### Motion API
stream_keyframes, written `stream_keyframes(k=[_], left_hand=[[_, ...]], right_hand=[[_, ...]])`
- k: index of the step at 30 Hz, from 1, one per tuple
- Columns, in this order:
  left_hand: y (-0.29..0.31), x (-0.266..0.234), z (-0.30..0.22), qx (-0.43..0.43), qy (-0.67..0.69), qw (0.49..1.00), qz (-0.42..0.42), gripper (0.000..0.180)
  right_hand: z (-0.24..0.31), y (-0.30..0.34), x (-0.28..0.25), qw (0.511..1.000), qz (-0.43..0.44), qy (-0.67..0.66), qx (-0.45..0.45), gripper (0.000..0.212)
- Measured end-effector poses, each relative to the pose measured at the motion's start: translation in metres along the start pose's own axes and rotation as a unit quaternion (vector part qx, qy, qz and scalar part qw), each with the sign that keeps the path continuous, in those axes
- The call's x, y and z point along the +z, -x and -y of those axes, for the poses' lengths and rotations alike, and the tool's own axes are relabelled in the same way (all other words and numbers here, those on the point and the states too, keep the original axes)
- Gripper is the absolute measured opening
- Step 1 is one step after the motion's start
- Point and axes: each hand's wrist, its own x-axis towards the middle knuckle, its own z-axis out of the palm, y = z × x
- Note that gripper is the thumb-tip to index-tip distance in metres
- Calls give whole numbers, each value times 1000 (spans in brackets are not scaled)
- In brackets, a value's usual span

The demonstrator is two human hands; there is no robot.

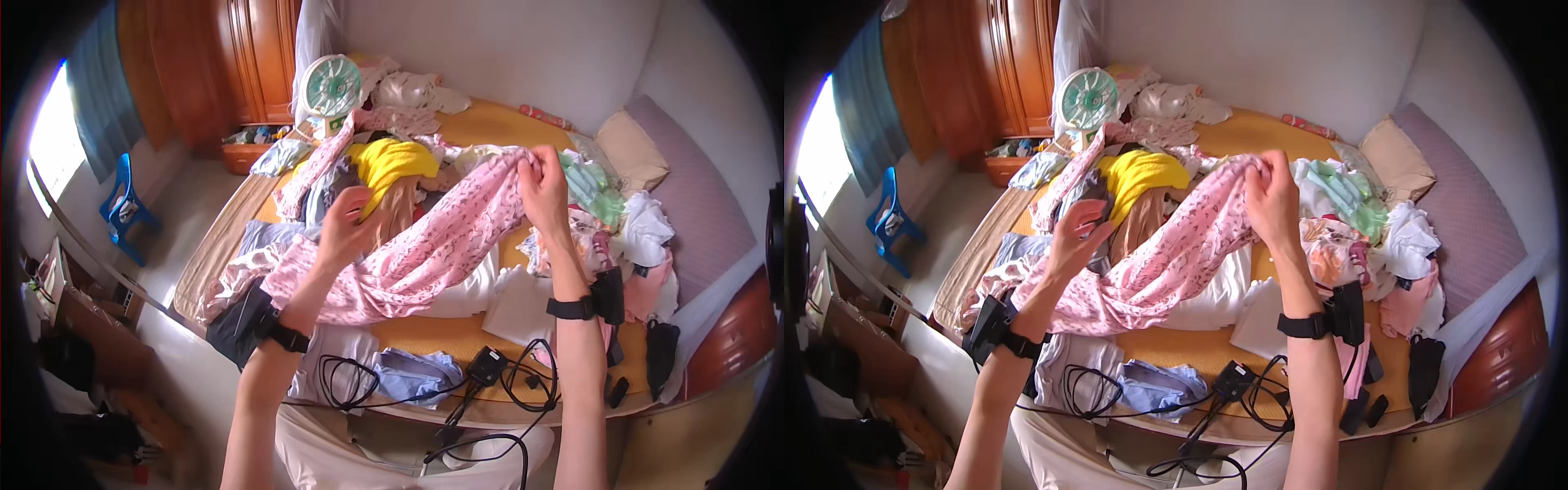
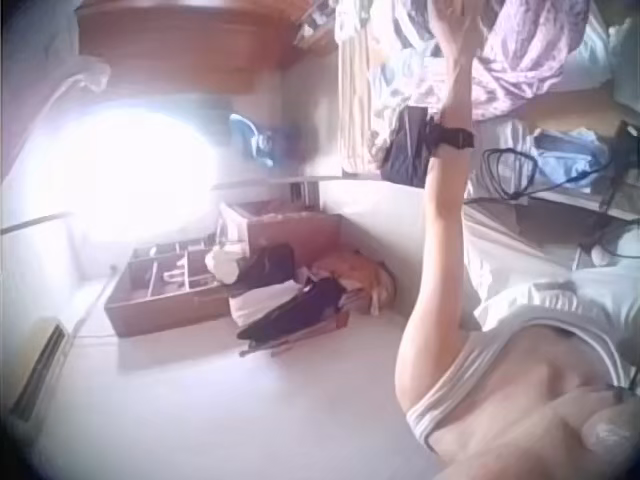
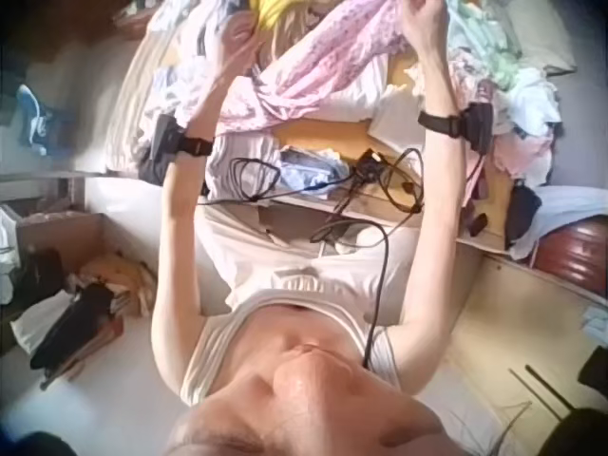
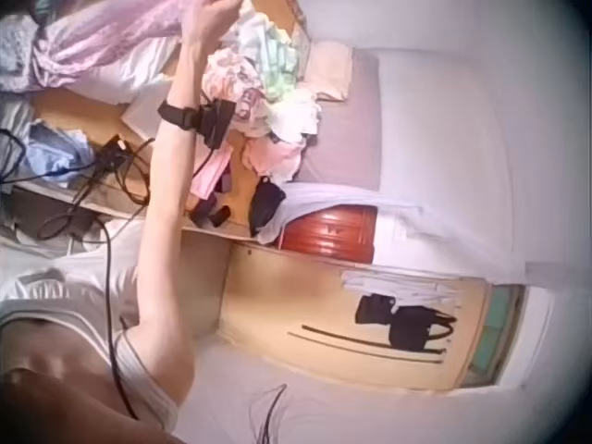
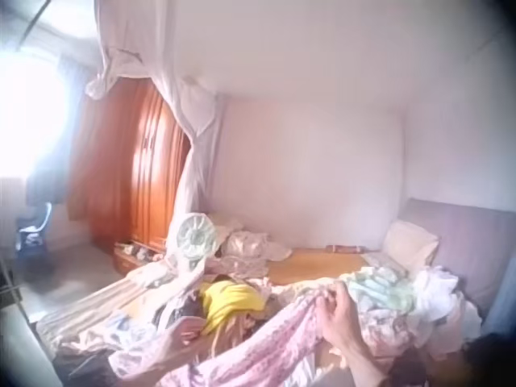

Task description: Folding various items of laundry including shirts and shorts on a bed.

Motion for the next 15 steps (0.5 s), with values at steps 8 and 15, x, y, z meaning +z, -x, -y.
stream_keyframes(k=[8,15], left_hand=[[-10,25,-164,151,3,970,190,84],[-22,-13,-189,206,-110,935,267,38]], right_hand=[[125,9,-48,971,203,-84,-98,18],[153,21,-89,929,322,-159,-93,24]])
